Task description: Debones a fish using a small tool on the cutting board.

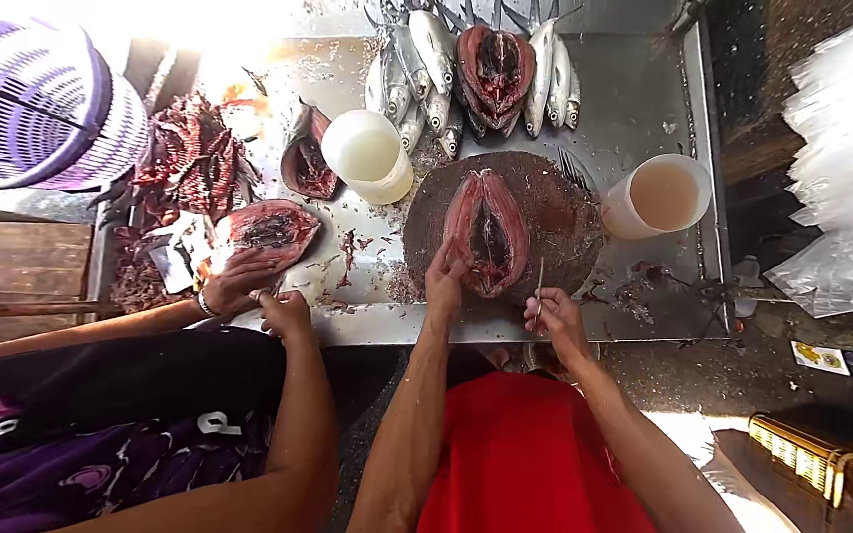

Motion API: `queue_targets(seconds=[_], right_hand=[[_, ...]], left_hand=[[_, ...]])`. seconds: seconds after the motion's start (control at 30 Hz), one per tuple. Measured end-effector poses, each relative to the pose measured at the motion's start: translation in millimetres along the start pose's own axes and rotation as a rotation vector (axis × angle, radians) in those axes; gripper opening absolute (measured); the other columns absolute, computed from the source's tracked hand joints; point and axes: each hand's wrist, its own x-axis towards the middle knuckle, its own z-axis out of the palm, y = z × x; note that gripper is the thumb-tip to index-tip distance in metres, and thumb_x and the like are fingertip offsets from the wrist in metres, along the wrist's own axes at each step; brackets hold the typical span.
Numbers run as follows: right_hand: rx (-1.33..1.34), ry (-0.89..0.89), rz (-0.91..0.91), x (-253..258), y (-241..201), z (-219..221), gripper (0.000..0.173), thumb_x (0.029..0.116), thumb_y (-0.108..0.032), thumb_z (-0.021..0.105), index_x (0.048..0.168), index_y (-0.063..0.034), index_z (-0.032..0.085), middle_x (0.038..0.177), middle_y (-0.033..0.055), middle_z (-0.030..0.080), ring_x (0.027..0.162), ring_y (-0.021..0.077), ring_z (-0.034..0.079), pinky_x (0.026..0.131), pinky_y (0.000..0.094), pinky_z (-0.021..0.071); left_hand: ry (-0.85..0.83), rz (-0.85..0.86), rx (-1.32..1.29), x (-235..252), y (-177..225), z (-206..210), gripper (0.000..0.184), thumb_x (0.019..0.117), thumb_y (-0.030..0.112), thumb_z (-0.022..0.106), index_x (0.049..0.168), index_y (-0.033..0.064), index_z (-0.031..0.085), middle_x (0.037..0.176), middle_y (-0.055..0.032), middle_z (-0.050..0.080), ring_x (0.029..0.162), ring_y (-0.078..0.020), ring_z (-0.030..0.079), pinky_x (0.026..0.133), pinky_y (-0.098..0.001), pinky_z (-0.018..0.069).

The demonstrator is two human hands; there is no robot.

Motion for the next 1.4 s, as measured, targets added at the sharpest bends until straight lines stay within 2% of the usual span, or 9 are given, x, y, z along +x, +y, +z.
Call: queue_targets(seconds=[0.2,0.73,0.87,0.97,1.03,1.1,1.17,1.3,1.4], right_hand=[[-0.173,-0.53,-0.082,8,-10,13,0.051,0.0924,-0.033,0.07,0.126,0.0035,0.058,0.091,0.0064,0.07,0.074,0.0141,0.069,0.07,0.0319,0.0612],[-0.096,-0.491,-0.02,45,-26,33,0.039,0.0915,-0.024,0.07,0.118,0.0037,0.062,0.083,0.006,0.072,0.066,0.0138,0.069,0.061,0.0295,0.0592],[-0.631,-0.47,-0.113,32,-42,32,0.042,0.0935,-0.031,0.069,0.124,-0.0024,0.066,0.088,0.0051,0.071,0.072,0.0135,0.068,0.071,0.0327,0.0605],[-1.026,-0.501,-0.161,22,-50,39,0.042,0.0959,-0.036,0.06,0.123,-0.0037,0.064,0.094,0.0152,0.071,0.09,0.0317,0.07,0.084,0.0535,0.0543],[-0.723,-0.473,-0.079,22,-49,41,0.04,0.0974,-0.03,0.063,0.124,-0.0008,0.065,0.088,0.0094,0.07,0.077,0.0207,0.068,0.075,0.0389,0.0577],[0.112,-0.405,0.094,19,-39,41,0.025,0.1006,-0.012,0.056,0.116,0.0058,0.063,0.077,0.0068,0.068,0.057,0.0117,0.062,0.054,0.0257,0.0551],[0.738,-0.369,0.271,14,-34,45,0.032,0.1068,-0.018,0.04,0.115,0.004,0.062,0.08,0.0075,0.068,0.057,0.01,0.062,0.052,0.0224,0.053],[1.261,-0.269,0.372,-1,-37,58,0.041,0.1094,-0.027,0.038,0.117,0.0058,0.062,0.088,0.0129,0.07,0.061,0.0127,0.066,0.053,0.0206,0.0552],[1.37,-0.281,0.361,-8,-36,59,0.042,0.1081,-0.029,0.042,0.118,0.0072,0.062,0.09,0.0145,0.07,0.063,0.0143,0.068,0.055,0.0216,0.0571]], left_hand=[[0.06,-0.147,-0.285,7,16,14,0.037,0.1062,0.005,0.047,0.141,0.0108,0.06,0.127,-0.0105,0.068,0.104,-0.0201,0.068,0.088,-0.0414,0.0574],[0.043,-0.128,-0.303,2,8,19,0.039,0.1072,0.004,0.043,0.144,0.0104,0.057,0.122,-0.0105,0.068,0.094,-0.0173,0.068,0.081,-0.0366,0.058],[-0.063,-0.143,-0.088,2,15,4,0.037,0.1065,0.008,0.049,0.142,0.0106,0.057,0.116,-0.0112,0.069,0.091,-0.0178,0.068,0.081,-0.0373,0.0582],[-0.089,-0.142,0.176,5,26,3,0.044,0.0977,0.007,0.067,0.14,0.0132,0.055,0.102,-0.0134,0.072,0.077,-0.0194,0.069,0.071,-0.0373,0.0595],[-0.091,-0.139,0.149,6,25,3,0.049,0.0943,0.0,0.067,0.14,0.0138,0.056,0.108,-0.0145,0.071,0.08,-0.0205,0.069,0.072,-0.038,0.0592],[-0.08,-0.167,0.005,5,22,3,0.049,0.0965,-0.005,0.06,0.142,0.0128,0.056,0.113,-0.014,0.068,0.084,-0.0201,0.068,0.075,-0.038,0.0584],[-0.064,-0.208,-0.121,5,22,7,0.049,0.0992,-0.006,0.053,0.144,0.0139,0.054,0.119,-0.0136,0.066,0.09,-0.021,0.067,0.078,-0.0395,0.0579],[-0.083,-0.194,-0.164,4,19,10,0.05,0.101,-0.006,0.05,0.147,0.0143,0.052,0.12,-0.0133,0.066,0.087,-0.0191,0.067,0.077,-0.0376,0.0583],[-0.105,-0.146,-0.085,3,20,13,0.053,0.0998,-0.005,0.055,0.149,0.014,0.051,0.116,-0.0129,0.068,0.08,-0.016,0.067,0.072,-0.0339,0.0581]])
